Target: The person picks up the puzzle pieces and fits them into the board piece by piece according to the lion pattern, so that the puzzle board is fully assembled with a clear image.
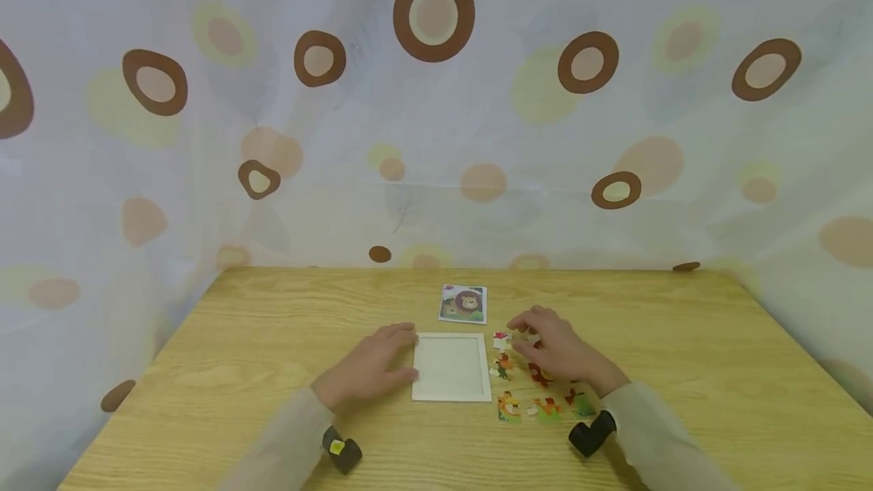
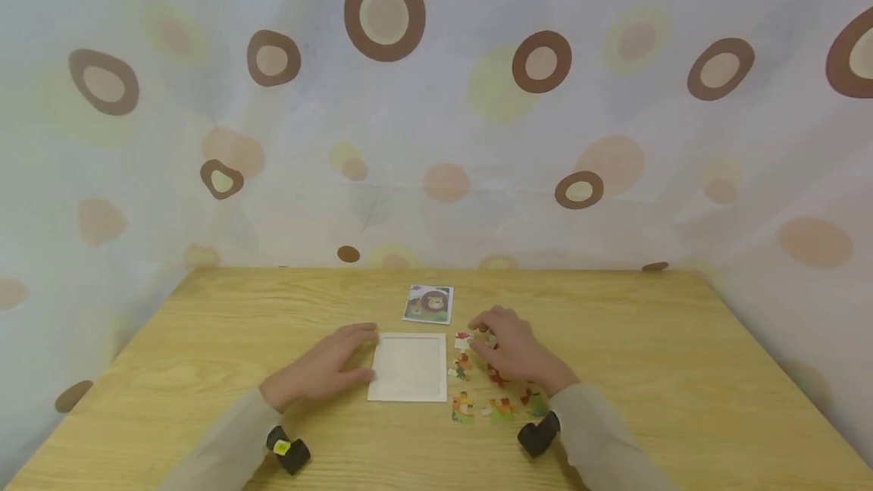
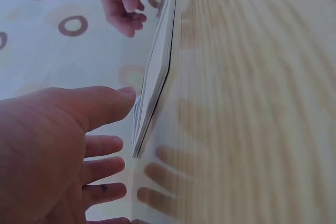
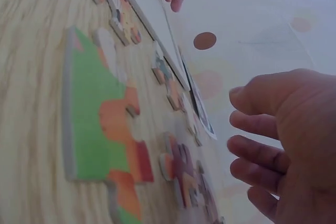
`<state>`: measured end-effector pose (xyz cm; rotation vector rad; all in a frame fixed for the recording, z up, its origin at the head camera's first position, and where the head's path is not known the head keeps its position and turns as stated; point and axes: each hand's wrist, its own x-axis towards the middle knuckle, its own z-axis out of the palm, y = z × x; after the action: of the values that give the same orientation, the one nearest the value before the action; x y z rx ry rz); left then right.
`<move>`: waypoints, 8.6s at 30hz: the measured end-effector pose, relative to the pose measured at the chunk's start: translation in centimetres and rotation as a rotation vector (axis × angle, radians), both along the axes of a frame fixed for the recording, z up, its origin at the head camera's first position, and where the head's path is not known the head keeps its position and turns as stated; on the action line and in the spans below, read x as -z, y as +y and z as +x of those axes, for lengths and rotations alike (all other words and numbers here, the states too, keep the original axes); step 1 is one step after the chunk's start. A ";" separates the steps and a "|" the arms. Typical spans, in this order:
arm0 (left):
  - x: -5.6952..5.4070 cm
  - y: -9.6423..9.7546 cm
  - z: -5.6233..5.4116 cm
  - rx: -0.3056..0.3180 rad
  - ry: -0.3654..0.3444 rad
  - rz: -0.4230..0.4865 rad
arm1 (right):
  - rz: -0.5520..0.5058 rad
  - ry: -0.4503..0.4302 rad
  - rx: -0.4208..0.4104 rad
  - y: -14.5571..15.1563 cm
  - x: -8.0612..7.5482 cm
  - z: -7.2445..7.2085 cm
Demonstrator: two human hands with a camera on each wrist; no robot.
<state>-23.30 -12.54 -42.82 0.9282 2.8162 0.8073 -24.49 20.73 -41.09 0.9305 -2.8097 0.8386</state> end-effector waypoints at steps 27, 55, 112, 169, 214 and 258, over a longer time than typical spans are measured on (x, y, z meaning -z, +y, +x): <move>-0.5 0.2 0.0 0.057 -0.073 -0.144 | 0.111 -0.114 0.037 -1.6 0.9 -3.1; -0.1 0.4 0.3 0.011 -0.065 -0.148 | -0.098 -0.222 -0.039 -3.2 0.6 -5.0; -0.3 0.4 0.2 0.005 -0.057 -0.140 | -0.019 -0.001 -0.146 -11.0 1.3 -3.7; 0.4 0.2 -0.2 -0.004 -0.051 -0.108 | -0.137 -0.117 -0.121 -4.4 -0.3 -2.9; 0.4 0.2 -0.1 -0.010 -0.081 -0.068 | 0.005 -0.268 0.025 3.4 0.4 -3.6; 0.2 0.2 0.1 -0.008 -0.062 -0.076 | -0.214 -0.232 -0.055 -1.3 1.3 -3.2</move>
<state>-23.15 -12.39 -43.06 0.8660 2.7779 0.7111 -27.71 19.41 -42.37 0.9350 -2.8135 1.3029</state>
